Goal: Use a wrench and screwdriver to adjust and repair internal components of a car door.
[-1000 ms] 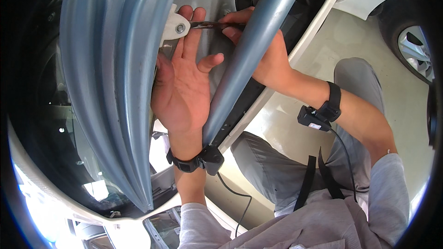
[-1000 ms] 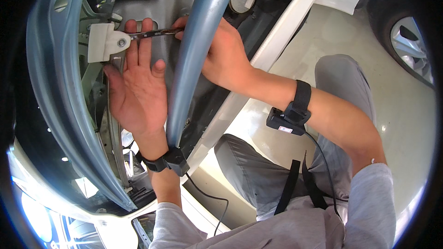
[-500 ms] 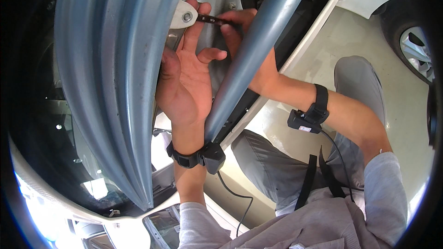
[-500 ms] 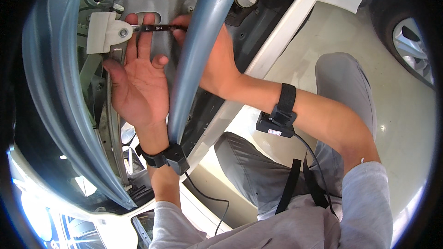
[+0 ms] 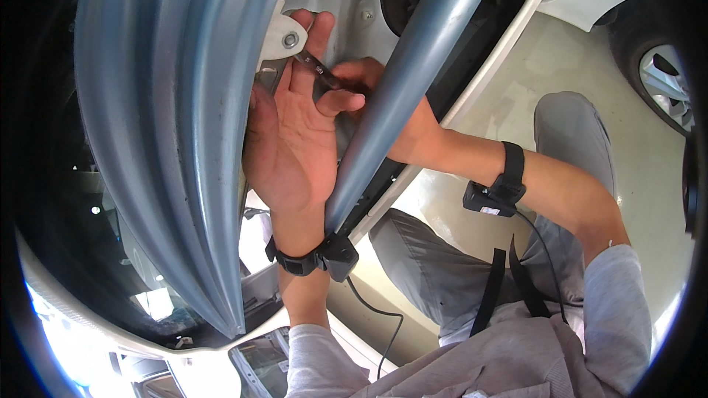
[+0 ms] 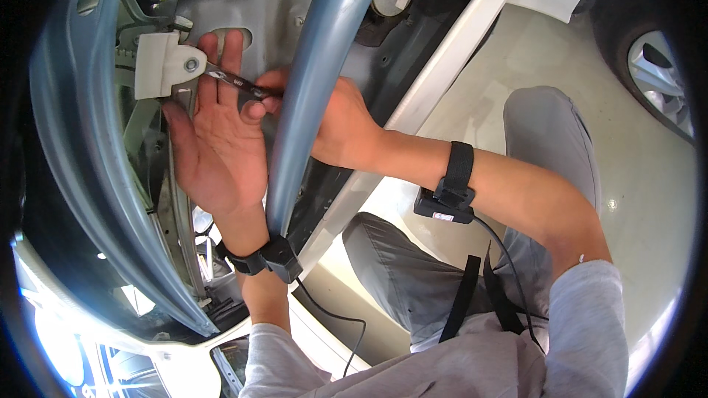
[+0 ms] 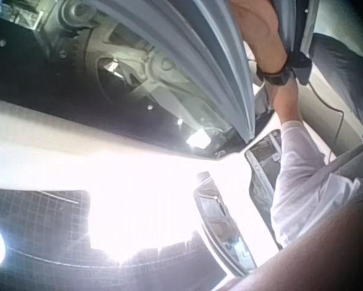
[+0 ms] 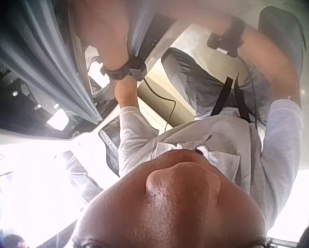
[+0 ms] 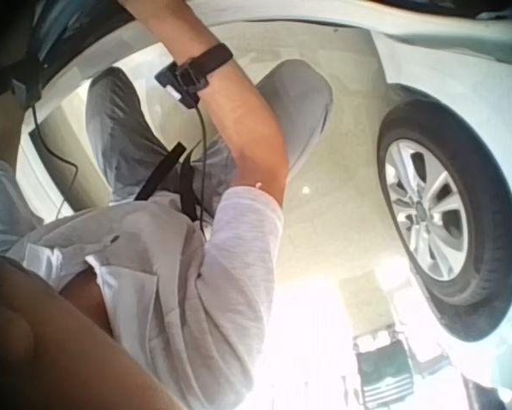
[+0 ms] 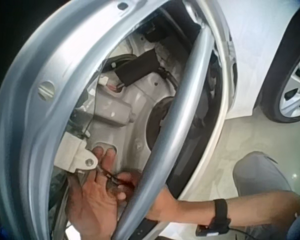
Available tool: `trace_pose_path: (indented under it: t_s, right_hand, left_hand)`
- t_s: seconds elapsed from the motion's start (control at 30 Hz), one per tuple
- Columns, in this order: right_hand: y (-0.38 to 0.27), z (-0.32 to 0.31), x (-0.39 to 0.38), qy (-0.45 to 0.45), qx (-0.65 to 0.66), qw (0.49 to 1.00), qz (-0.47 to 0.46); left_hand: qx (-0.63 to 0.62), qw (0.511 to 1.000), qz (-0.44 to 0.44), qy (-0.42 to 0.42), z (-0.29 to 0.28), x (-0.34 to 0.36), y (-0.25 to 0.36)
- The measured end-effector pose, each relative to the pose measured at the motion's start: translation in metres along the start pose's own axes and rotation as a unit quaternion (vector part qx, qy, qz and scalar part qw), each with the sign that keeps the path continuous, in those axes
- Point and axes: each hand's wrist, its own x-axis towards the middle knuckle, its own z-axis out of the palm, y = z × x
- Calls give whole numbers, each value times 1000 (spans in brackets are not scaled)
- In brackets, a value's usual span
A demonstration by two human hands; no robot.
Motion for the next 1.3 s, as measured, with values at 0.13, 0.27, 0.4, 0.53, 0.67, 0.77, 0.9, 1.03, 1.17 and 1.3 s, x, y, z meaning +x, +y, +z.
trace_pose_path:
  t_s: [0.13,0.27,0.4,0.53,0.67,0.77,0.9,1.03,1.17,1.3]
  right_hand:
    - [2,4,7,68,-97,983,-140]
    - [3,-11,20,107,-234,951,-170]
    - [1,-14,27,143,-251,938,-189]
    - [-2,-11,27,149,-225,950,-154]
    - [-2,-1,16,120,-224,954,-159]
    - [4,4,14,60,-136,980,-130]
    - [-11,5,10,-81,222,962,139]
    - [5,4,9,-83,65,993,-44]
    - [0,1,6,-8,-96,992,-79]
    - [3,-9,12,82,-218,957,-175]
  left_hand:
    - [20,999,16,42,1,1,3]
    - [68,997,28,25,0,2,1]
    - [83,996,23,-21,0,3,-3]
    - [91,995,33,-13,2,5,-1]
    - [104,994,37,-7,-5,5,3]
    - [105,994,26,4,-8,1,7]
    - [79,997,5,3,-9,-4,12]
    - [5,1000,-10,7,-3,-3,8]
    - [11,1000,4,21,4,-2,7]
    - [23,999,6,22,3,0,5]
